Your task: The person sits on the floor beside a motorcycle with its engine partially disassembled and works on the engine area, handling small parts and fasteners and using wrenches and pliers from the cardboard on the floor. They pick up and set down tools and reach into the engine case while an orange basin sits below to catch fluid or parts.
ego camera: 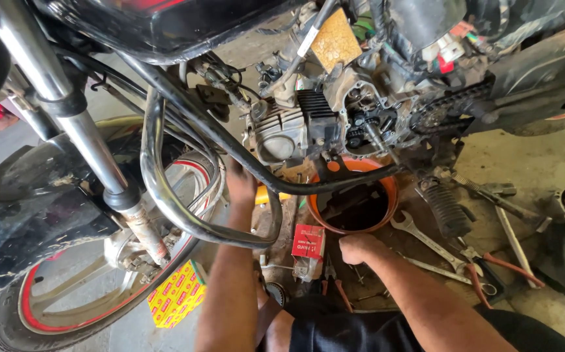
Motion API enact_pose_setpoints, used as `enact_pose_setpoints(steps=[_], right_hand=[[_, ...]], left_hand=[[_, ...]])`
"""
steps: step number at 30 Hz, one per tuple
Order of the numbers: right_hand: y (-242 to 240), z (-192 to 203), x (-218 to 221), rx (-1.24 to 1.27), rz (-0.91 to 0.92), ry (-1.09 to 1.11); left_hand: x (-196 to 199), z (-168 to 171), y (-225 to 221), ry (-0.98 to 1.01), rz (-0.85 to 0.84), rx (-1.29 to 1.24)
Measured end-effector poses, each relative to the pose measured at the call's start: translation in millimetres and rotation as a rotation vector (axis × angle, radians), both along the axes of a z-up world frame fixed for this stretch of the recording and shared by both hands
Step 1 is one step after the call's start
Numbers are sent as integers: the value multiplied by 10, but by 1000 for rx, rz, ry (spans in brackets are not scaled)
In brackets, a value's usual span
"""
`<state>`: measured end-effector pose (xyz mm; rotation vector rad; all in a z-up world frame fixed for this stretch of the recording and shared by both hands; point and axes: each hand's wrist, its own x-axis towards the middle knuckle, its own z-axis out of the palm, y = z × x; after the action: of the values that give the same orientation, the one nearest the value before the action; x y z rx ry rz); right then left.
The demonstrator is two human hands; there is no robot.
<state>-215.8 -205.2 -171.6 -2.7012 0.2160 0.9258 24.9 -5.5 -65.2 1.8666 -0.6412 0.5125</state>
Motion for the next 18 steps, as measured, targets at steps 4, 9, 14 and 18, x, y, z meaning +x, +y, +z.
enact_pose_setpoints(steps=[4,9,14,18], right_hand=[[-134,-263,46,-17,52,-30],[-211,-407,35,-68,203,12],[-157,-161,22,-27,141,3],[-150,-27,0,0,39,-23]], left_hand=[[-309,15,38,239,84,46],[-238,-114,71,90,104,82],[-638,205,315,341,152,323],[-1169,1030,408,906,-60,197]])
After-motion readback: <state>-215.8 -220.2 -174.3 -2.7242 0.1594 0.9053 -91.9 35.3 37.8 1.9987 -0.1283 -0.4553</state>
